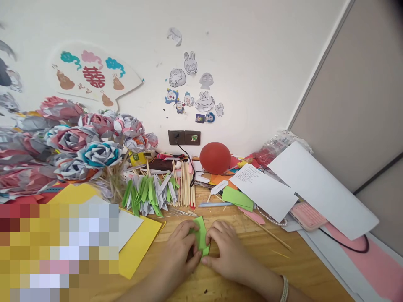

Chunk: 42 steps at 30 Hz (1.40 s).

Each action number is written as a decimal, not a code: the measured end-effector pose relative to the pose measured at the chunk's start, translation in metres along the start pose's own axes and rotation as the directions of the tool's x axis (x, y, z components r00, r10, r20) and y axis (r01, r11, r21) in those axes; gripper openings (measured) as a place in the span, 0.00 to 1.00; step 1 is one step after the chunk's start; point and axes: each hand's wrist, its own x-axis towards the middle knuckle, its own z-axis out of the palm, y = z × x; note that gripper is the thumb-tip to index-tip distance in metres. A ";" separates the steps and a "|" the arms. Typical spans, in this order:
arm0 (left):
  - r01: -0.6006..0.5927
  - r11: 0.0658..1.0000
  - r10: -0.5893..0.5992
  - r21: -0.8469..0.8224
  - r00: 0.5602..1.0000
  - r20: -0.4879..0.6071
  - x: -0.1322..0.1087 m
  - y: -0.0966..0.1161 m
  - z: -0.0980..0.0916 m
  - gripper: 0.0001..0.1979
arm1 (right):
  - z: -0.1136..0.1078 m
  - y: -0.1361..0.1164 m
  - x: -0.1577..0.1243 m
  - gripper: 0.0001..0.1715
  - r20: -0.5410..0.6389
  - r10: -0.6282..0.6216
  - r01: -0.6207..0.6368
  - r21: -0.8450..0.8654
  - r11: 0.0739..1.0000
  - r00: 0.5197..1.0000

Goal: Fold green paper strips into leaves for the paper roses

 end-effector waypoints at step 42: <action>-0.311 0.842 0.425 0.441 0.886 -0.187 -0.006 -0.003 -0.004 0.13 | -0.010 -0.004 0.005 0.04 -0.068 -0.343 0.334 -0.116 0.935 0.937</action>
